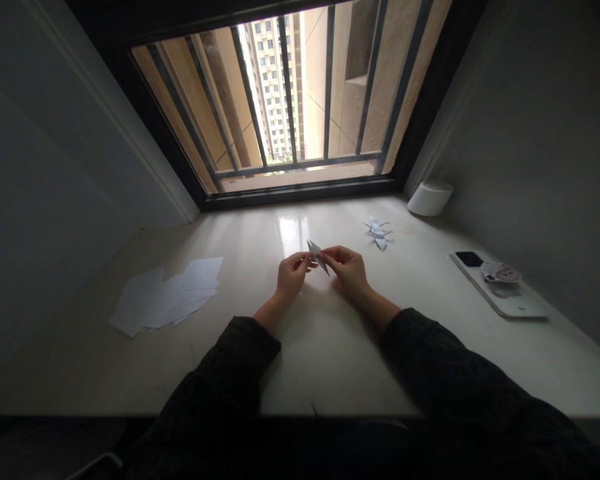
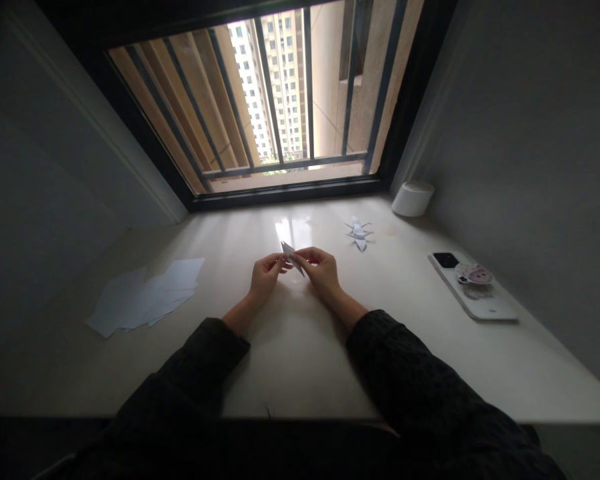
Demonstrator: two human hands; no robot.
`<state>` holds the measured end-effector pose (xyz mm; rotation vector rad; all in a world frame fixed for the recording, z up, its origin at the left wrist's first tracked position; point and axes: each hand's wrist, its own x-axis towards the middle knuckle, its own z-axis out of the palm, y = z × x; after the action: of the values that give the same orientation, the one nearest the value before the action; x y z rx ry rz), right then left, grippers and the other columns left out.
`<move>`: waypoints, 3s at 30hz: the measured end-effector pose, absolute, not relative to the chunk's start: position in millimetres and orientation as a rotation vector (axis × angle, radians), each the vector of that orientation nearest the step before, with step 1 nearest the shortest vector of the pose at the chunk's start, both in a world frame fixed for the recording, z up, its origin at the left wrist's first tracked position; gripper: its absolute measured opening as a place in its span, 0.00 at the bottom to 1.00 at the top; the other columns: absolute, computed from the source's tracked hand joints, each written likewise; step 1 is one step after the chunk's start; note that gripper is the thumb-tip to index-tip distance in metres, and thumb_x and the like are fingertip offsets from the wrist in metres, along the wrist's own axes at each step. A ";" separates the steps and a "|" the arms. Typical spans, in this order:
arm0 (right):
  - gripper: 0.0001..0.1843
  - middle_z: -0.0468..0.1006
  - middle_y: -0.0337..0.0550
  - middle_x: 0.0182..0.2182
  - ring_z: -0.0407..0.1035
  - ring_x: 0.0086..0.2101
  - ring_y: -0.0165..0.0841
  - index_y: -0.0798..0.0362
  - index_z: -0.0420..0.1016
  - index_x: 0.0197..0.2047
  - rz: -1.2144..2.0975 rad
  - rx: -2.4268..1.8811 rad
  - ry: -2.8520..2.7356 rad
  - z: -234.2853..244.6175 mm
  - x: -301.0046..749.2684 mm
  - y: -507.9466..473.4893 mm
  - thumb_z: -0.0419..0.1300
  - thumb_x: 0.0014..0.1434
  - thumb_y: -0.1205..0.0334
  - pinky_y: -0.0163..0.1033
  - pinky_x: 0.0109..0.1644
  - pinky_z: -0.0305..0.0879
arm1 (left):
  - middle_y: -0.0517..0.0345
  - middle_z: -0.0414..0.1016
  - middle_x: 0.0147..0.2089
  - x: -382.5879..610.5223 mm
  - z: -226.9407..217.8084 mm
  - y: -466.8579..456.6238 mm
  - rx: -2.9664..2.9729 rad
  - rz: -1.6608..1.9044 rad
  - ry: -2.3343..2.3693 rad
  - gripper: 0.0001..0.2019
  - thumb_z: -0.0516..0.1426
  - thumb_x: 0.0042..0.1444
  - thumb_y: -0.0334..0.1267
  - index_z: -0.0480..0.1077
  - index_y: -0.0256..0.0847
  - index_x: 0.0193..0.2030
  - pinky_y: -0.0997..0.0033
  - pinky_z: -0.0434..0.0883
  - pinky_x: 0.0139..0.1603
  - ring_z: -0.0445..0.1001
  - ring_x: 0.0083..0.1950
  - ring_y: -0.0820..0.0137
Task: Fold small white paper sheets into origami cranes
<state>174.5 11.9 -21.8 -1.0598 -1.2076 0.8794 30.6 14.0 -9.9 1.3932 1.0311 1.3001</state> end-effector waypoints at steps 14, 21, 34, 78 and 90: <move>0.21 0.81 0.45 0.30 0.76 0.32 0.39 0.52 0.75 0.36 1.022 -0.962 -1.167 -20.7 173.1 10.8 0.68 0.45 0.45 0.44 0.37 0.72 | 0.52 0.78 0.33 28.5 -8.3 11.1 1.526 1.326 1.101 0.15 0.59 0.53 0.49 0.77 0.39 0.34 0.71 0.71 0.35 0.76 0.36 0.67; 0.20 0.80 0.44 0.28 0.75 0.31 0.37 0.53 0.78 0.35 0.981 -1.015 -1.260 -17.1 172.2 7.3 0.69 0.44 0.46 0.40 0.33 0.68 | 0.57 0.76 0.29 28.8 -6.7 13.7 1.391 1.368 1.104 0.13 0.60 0.50 0.48 0.75 0.39 0.31 0.72 0.70 0.34 0.75 0.33 0.70; 0.15 0.80 0.42 0.29 0.72 0.29 0.33 0.51 0.79 0.31 0.665 -1.086 -1.439 -11.7 174.7 3.8 0.64 0.51 0.47 0.39 0.34 0.68 | 0.51 0.79 0.35 27.9 -8.2 14.5 1.376 1.326 1.183 0.19 0.58 0.52 0.54 0.77 0.38 0.35 0.70 0.70 0.33 0.77 0.37 0.65; 0.05 0.65 0.39 0.30 0.63 0.31 0.31 0.45 0.81 0.31 0.607 -0.827 -1.659 -19.5 182.3 15.4 0.69 0.49 0.56 0.39 0.33 0.65 | 0.53 0.76 0.28 20.8 -17.6 25.3 1.483 1.144 1.071 0.23 0.56 0.53 0.56 0.77 0.34 0.30 0.67 0.72 0.38 0.74 0.33 0.67; 0.05 0.64 0.39 0.30 0.62 0.31 0.31 0.45 0.81 0.31 0.675 -0.828 -1.653 -18.2 180.9 14.0 0.67 0.50 0.55 0.39 0.33 0.65 | 0.57 0.71 0.22 22.3 -6.9 17.2 1.563 1.191 1.166 0.25 0.55 0.51 0.60 0.74 0.36 0.23 0.71 0.67 0.29 0.70 0.28 0.69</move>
<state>180.9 14.0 -18.2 -0.8281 -1.6528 0.6745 22.3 17.2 -6.9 1.5630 1.1659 1.1913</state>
